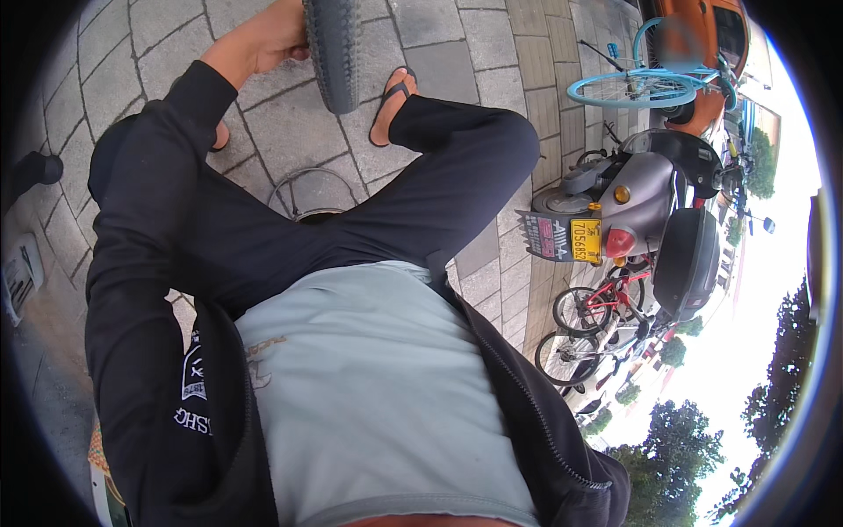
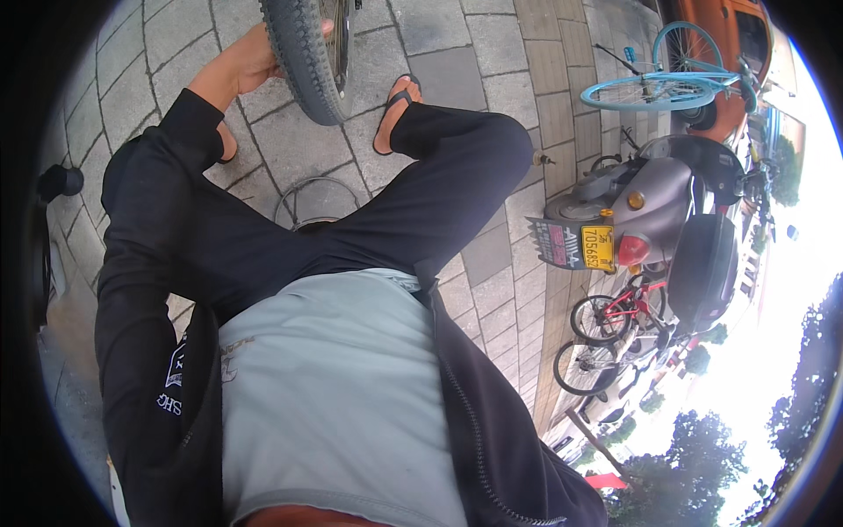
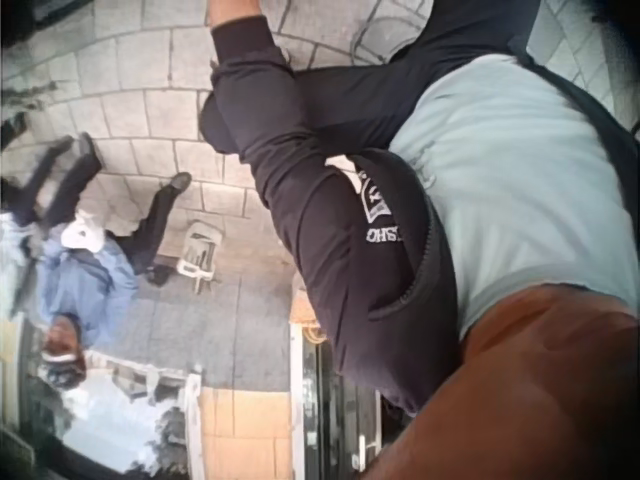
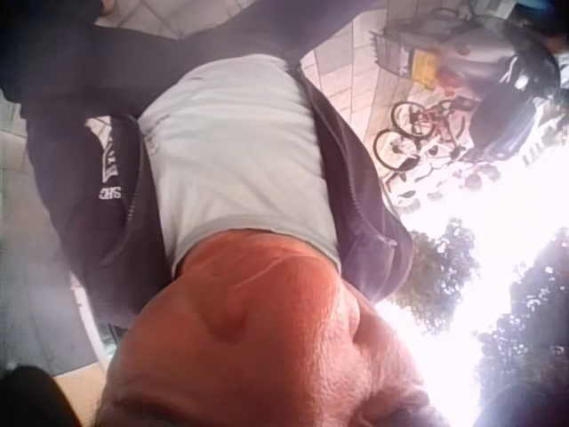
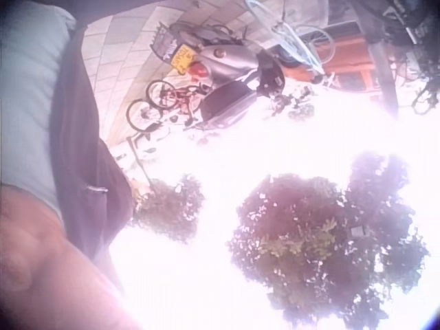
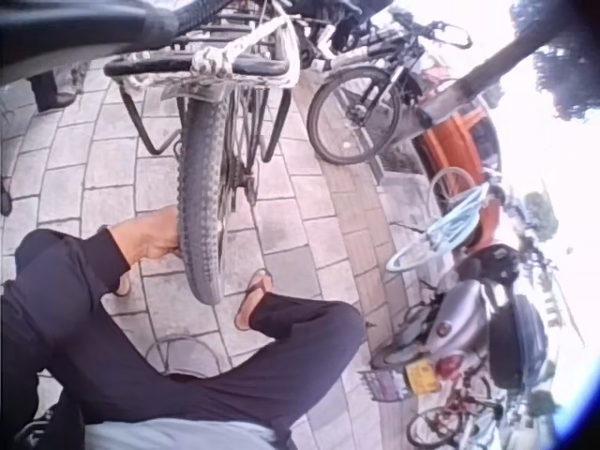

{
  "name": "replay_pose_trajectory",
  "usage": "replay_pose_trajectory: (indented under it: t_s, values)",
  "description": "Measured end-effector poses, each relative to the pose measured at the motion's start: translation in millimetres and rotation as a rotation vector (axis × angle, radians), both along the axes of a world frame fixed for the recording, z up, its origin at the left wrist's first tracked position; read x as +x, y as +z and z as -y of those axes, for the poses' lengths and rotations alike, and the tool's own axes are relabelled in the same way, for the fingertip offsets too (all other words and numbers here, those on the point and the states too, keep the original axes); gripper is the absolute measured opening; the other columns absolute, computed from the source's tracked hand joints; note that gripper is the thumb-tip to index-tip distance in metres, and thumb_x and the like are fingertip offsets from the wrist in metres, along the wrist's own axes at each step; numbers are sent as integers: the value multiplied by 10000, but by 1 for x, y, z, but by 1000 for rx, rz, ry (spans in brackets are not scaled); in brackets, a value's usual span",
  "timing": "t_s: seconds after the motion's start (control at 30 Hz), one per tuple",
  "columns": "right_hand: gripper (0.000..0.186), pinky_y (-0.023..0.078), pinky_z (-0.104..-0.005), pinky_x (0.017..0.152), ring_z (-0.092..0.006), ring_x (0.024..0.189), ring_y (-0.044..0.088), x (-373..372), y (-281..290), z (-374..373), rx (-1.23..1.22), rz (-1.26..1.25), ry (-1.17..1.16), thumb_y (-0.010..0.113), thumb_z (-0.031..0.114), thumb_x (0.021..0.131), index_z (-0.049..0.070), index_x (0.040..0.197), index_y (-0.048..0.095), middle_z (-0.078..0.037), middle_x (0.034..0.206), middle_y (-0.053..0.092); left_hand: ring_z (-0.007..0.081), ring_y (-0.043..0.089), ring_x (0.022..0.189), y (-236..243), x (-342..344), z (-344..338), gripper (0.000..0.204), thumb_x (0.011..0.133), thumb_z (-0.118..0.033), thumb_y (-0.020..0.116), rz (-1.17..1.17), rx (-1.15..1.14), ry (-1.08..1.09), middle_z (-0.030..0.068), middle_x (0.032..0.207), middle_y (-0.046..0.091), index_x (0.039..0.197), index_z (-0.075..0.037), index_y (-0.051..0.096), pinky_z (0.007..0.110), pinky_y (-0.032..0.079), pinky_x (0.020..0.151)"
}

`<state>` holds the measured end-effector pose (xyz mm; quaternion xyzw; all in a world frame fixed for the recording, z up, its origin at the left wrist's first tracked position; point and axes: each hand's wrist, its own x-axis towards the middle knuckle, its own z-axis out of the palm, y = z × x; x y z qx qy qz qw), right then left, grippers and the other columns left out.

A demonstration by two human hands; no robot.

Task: The person works on a bicycle's rear wheel, manipulating the tire and inner tube with their hands. They use a small red tool to adjust the valve stem and repeatedly check the tire's seating on the rim.

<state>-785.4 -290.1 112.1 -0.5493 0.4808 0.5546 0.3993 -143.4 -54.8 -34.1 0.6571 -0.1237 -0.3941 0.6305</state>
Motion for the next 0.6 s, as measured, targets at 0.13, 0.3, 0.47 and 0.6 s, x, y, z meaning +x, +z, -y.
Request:
replay_pose_trajectory:
  t_s: [0.13, 0.3, 0.47, 0.6]
  values:
    - [508, 471, -453, 1062, -398, 1164, 659, 5, 4, 0, 21, -32, 22, 650, 370, 944, -20, 1269, 671, -239, 1197, 714, 18, 492, 567, 15, -11, 3, 385, 937, -535, 723, 20, 4, 70, -61, 748, 650, 951, -150, 735, 227, 250, 418]
    - [502, 476, -458, 1052, -405, 1155, 660, 19, 4, 5, 30, -50, 54, 650, 364, 942, -21, 1263, 673, -244, 1188, 714, 77, 401, 487, 4, 9, 5, 174, 983, -239, 573, -231, -127, -40, -55, 633, 527, 852, -180, 670, 273, 274, 446]
    - [496, 481, -463, 1042, -412, 1146, 661, 27, 2, 6, 46, -66, 74, 650, 359, 939, -22, 1257, 674, -250, 1180, 714, 89, 406, 463, -2, 12, 8, 180, 982, -214, 567, -193, -85, -40, -40, 619, 536, 849, -153, 672, 280, 280, 422]
    - [491, 485, -467, 1034, -417, 1139, 662, 33, -7, 9, 58, -58, 92, 650, 355, 938, -22, 1252, 676, -254, 1172, 714, 101, 420, 459, -21, 18, 1, 177, 977, -223, 584, -216, -133, -68, -29, 621, 550, 849, -142, 675, 280, 296, 421]
